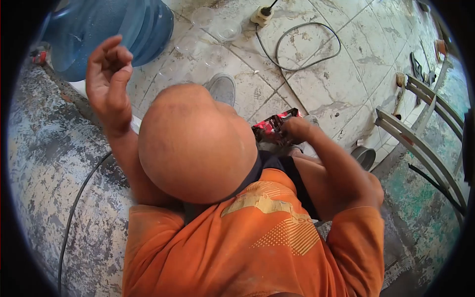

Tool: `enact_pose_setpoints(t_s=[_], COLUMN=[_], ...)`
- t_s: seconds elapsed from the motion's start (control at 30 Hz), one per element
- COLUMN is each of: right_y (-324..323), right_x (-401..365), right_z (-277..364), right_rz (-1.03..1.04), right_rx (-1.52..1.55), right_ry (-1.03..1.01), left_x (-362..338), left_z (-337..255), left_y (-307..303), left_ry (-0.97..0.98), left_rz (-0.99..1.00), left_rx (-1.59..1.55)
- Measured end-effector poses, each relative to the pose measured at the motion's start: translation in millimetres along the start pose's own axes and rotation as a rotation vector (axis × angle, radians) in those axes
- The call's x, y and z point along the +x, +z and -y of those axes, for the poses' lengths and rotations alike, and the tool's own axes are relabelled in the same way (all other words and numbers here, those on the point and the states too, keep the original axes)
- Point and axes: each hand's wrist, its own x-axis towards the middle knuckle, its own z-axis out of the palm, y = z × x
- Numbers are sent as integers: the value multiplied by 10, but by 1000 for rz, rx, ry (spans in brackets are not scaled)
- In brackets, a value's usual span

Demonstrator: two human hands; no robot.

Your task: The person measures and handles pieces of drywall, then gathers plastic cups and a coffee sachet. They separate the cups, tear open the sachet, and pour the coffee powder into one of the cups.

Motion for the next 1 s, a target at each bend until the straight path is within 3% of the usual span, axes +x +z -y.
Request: enact_pose_setpoints(t_s=[0.03, 0.07, 0.1, 0.13, 0.2, 0.23, 0.3, 0.37, 0.4, 0.43, 0.47, 0.53, 0.6, 0.67, 0.7, 0.73, 0.8, 0.83, 0.87, 0.93, 1.0], right_y=[-193, -432, -761, -1098, -1552, -1787, -2053, -2115, -2146, -1952, -1707, -1579, -1556, -1489, -1425, -1471, -1553, -1620, -1707, -1777, -1776], right_x=[-199, -425, -695, -994, -1525, -1807, -2313, -2737, -2896, -3042, -3157, -3379, -3624, -3841, -3893, -3928, -4047, -4107, -4170, -4329, -4521], right_z=[-59, -67, -4, 69, 175, 287, 453, 525, 446, 409, 364, 156, 104, 61, 101, 216, 350, 479, 632, 861, 1074], right_rz=[50, 96, 131, 164, 80, 14, -85, -415, -533, -824, -1123, -1380, -1570, -1677, -1628, -1508, -1373, -1378, -1298, -1245, -1247], right_rx=[87, 170, 230, 292, 355, 390, 429, 757, 741, 800, 854, 1052, 1230, 1103, 1019, 987, 749, 751, 755, 756, 541], right_ry=[-77, -152, -104, -57, -29, -20, -2, -80, -238, -247, -257, -525, -780, -501, -380, -398, -173, -150, -55, 69, 247], left_x=[59, 126, 204, 303, 469, 480, 512, 466, 448, 446, 433, 415, 259, 11, -35, -126, -248, -265, -273, -257, -171], left_z=[-215, -419, -615, -820, -1153, -1243, -1420, -1377, -1443, -1418, -1353, -1327, -1270, -1242, -1242, -1342, -1633, -1651, -1687, -1845, -1949], left_y=[47, 115, 208, 329, 642, 827, 1252, 1742, 2036, 2360, 2659, 3156, 3475, 3614, 3697, 3683, 3548, 3587, 3595, 3556, 3428], left_ry=[9, 22, 42, 65, 169, 195, 318, 561, 573, 584, 610, 523, 372, 131, 56, -37, -163, -15, -28, -46, 40], left_rz=[9, 218, 427, 436, 927, 934, 1319, 1435, 1507, 1552, 1565, 1652, 1742, 1553, 1542, 1477, 1401, 1374, 1389, 1224, 1212], left_rx=[-1, 49, 101, 98, 413, 416, 463, 456, 523, 482, 434, 425, 110, -293, -438, -733, -819, -750, -871, -1079, -1032])
